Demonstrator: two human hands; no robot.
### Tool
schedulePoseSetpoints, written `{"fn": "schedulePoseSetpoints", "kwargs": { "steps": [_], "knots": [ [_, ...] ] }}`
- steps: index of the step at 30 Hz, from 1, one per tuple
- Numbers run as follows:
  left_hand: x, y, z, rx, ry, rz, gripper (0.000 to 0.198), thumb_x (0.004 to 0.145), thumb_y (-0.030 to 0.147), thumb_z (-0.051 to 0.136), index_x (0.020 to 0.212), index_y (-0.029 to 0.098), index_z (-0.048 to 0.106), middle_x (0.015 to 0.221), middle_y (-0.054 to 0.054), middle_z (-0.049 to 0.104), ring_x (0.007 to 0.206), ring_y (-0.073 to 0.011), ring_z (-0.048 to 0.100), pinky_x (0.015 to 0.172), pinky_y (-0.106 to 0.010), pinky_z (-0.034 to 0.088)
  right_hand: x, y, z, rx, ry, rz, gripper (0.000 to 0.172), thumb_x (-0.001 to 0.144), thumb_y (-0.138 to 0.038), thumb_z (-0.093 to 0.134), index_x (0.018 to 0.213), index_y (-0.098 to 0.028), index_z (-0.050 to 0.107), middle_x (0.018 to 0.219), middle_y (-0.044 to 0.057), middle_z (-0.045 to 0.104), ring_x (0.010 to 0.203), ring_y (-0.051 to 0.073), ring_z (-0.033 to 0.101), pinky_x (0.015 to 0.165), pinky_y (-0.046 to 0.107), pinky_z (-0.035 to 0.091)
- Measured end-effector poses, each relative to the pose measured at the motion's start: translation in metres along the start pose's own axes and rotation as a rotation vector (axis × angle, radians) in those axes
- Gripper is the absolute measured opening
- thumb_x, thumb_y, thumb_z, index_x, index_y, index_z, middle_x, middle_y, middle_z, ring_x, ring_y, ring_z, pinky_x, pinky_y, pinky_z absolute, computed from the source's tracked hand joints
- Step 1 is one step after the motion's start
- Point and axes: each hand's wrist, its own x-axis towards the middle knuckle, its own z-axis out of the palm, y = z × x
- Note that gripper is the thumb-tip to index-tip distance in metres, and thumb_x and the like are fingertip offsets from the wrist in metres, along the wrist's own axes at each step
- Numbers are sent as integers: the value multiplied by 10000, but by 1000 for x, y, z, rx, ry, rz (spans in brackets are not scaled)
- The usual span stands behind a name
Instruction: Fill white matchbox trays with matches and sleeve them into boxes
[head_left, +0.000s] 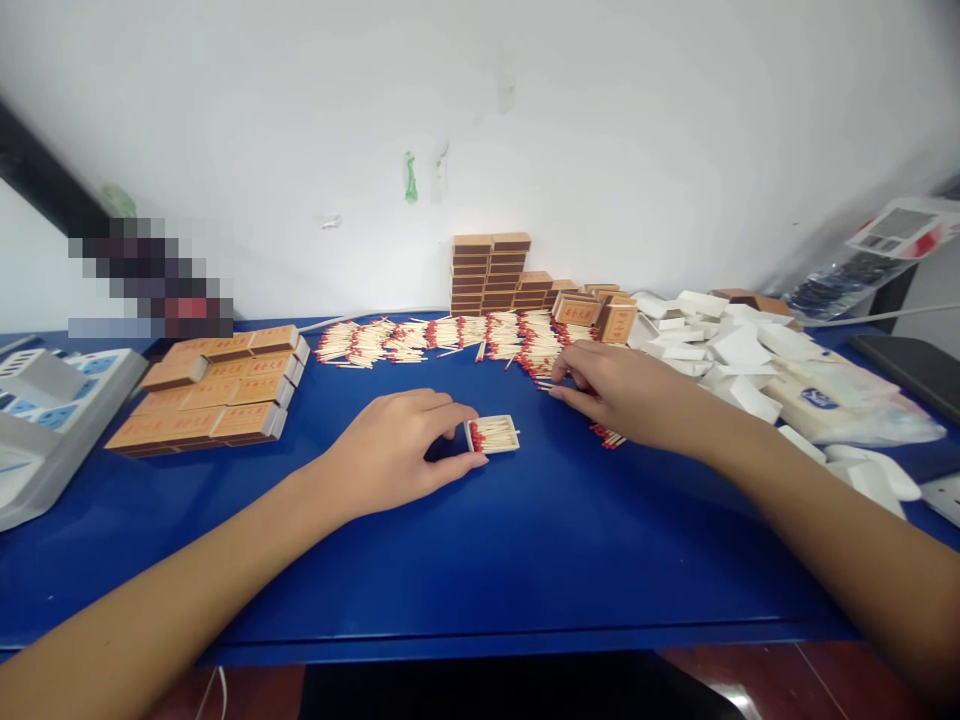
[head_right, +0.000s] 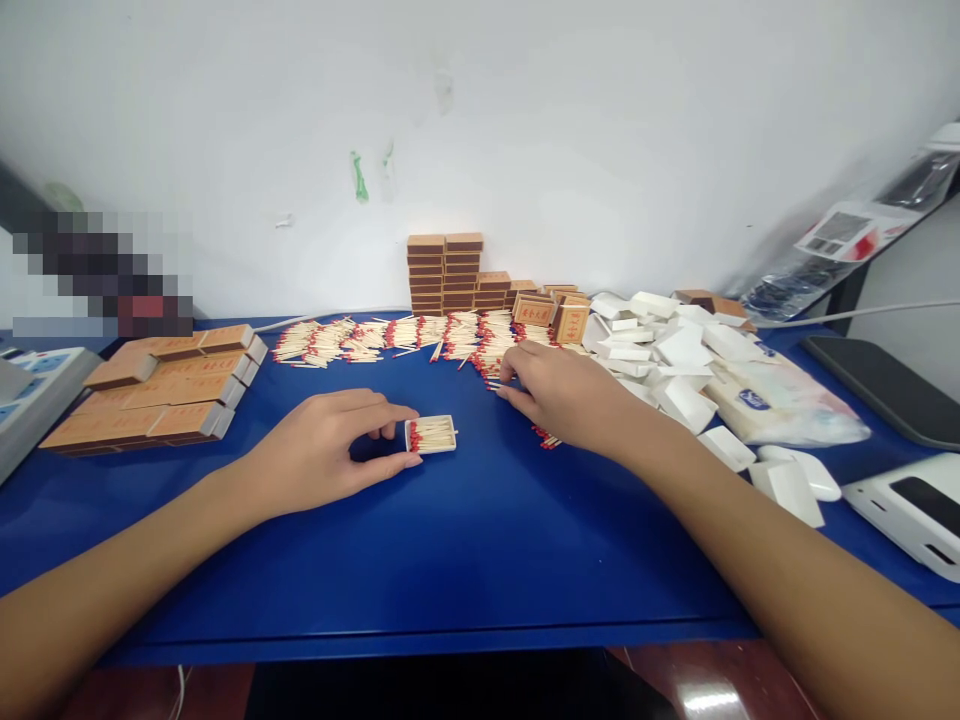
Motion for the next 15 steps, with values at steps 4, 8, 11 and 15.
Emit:
{"fn": "schedulePoseSetpoints", "kwargs": {
  "steps": [4, 8, 11, 15],
  "knots": [
    [0, 0, -1, 0, -2, 3, 309, 995, 394, 783, 1237, 201, 772, 936, -26, 750, 831, -191, 713, 741, -302, 528, 1, 0, 1, -3, -22, 20, 202, 1058, -315, 501, 893, -233, 583, 915, 86, 718, 768, 223, 642, 678, 339, 443],
    [0, 1, -2, 6, 4, 8, 307, 1002, 404, 771, 1239, 209, 769, 941, -28, 756, 832, -191, 718, 738, -298, 526, 2, -4, 0, -36, -10, 20, 210, 1064, -309, 502, 888, -231, 587, 905, 92, 724, 743, 227, 648, 659, 340, 429],
    [-1, 1, -1, 5, 16, 9, 305, 1005, 411, 767, 1236, 212, 767, 945, -29, 759, 827, -189, 718, 734, -293, 526, 0, -15, -3, 21, 51, -19, 182, 1072, -321, 525, 936, -231, 606, 933, 88, 729, 762, 230, 661, 677, 338, 441],
    [0, 1, 0, 7, 25, 9, 291, 991, 386, 787, 1223, 211, 771, 925, -22, 753, 816, -188, 713, 736, -295, 524, -6, -44, -6, 196, 127, -125, 147, 1085, -325, 556, 994, -237, 631, 939, 57, 724, 792, 210, 669, 698, 319, 459]
  ]
}}
